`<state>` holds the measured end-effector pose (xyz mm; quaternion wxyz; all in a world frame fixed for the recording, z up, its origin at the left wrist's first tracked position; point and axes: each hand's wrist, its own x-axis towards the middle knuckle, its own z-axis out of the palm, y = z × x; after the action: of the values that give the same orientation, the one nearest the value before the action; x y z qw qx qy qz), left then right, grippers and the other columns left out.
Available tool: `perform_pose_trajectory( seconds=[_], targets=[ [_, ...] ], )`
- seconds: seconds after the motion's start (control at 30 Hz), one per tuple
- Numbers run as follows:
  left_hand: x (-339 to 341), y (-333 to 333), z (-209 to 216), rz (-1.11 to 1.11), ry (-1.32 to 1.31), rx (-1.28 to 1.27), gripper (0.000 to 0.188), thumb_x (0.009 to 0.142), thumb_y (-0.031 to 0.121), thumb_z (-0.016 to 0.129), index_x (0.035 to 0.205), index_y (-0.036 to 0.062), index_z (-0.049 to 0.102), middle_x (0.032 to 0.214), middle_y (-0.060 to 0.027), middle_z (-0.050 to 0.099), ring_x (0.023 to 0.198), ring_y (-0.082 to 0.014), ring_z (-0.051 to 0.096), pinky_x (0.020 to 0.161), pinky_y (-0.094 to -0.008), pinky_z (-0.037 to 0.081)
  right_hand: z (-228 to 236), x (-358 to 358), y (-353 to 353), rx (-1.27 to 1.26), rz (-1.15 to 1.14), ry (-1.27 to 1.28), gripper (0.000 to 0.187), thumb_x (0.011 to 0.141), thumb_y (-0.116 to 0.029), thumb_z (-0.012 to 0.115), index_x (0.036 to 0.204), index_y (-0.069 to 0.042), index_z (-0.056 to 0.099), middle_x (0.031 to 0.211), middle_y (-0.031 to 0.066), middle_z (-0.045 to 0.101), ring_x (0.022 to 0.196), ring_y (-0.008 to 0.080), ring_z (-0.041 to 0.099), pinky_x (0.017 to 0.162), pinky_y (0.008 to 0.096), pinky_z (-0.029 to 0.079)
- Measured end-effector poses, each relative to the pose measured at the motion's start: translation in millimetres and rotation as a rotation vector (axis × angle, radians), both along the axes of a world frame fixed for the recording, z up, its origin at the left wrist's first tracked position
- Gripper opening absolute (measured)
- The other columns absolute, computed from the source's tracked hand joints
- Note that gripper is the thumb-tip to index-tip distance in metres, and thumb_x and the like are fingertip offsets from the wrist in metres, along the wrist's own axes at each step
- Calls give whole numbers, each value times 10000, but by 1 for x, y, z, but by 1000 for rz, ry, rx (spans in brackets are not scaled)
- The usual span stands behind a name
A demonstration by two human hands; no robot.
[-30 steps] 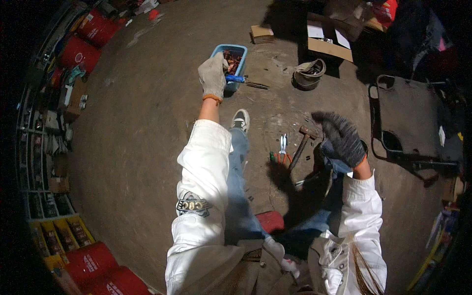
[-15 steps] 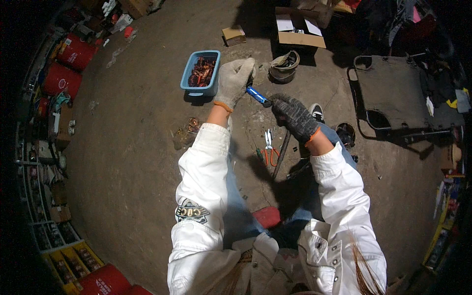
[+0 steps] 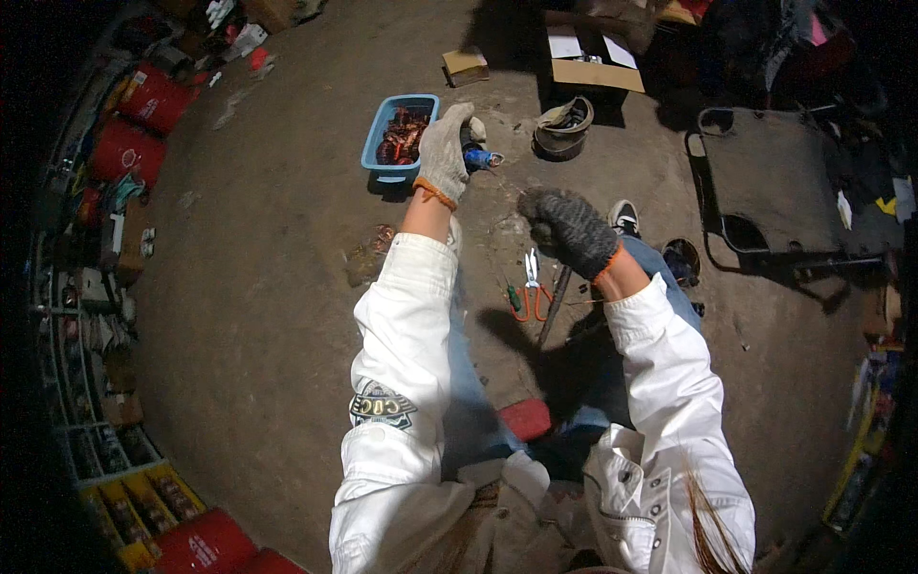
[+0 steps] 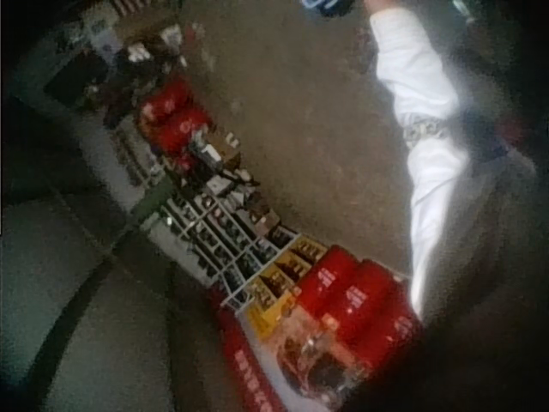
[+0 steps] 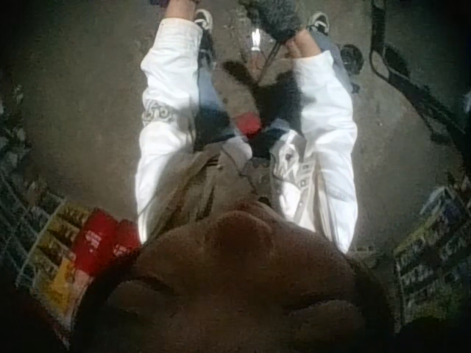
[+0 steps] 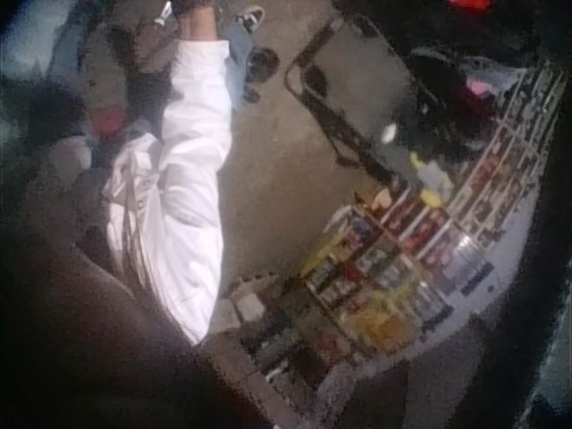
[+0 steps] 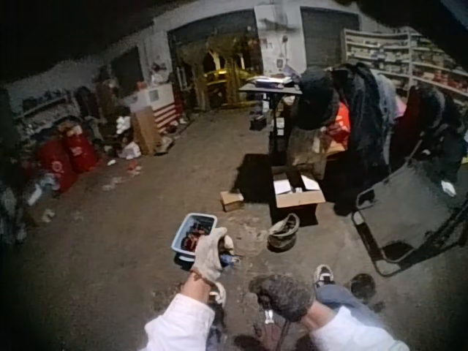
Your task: The person sits on the floor and repeatedly picks up small copper-colored components from a blue bin, attaches them to a wire using a blue-handled tool, and places the finished units into a small bucket. The person handles the components one at a time and uses the tool to secure each piece to the wire.
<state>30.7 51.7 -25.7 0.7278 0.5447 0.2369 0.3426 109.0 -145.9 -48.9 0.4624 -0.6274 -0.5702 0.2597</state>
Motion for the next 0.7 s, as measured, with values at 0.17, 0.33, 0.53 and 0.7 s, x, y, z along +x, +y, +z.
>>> perform_pose_trajectory(
  seconds=[0.17, 0.33, 0.53, 0.7],
  targets=[
    [-12, 19, -8, -107, 274, 571, 274, 859, 243, 528, 714, 36, 632, 660, -88, 612, 551, -217, 547, 572, -312, 442, 11, 7, -25, -108, -115, 118, 262, 829, -91, 552, 1076, -18, 600, 918, 137, 644, 794, 326, 600, 728, 384, 485],
    [-15, 26, -9, 144, 626, 596, 415, 807, 341, 491, 587, 15, 625, 531, -98, 560, 497, -205, 512, 510, -321, 388, 15, -23, -29, 150, -122, -101, 233, 833, -136, 602, 1016, 4, 634, 926, 159, 665, 832, 294, 640, 731, 364, 502],
    [-26, 27, -8, 120, 298, -143, 340, 787, 294, 563, 564, 41, 610, 554, -39, 581, 479, -154, 495, 471, -290, 362, 29, -28, -35, 67, -77, -329, 228, 808, -152, 606, 978, -8, 654, 953, 167, 656, 848, 329, 637, 727, 389, 501],
    [-59, 59, -18, 264, 473, 200, 260, 827, 232, 604, 664, 31, 617, 625, -60, 592, 497, -148, 518, 481, -285, 428, 49, -8, -60, 34, -126, -158, 197, 809, -135, 541, 888, 17, 637, 748, 163, 628, 684, 260, 640, 628, 323, 499]
  ],
)
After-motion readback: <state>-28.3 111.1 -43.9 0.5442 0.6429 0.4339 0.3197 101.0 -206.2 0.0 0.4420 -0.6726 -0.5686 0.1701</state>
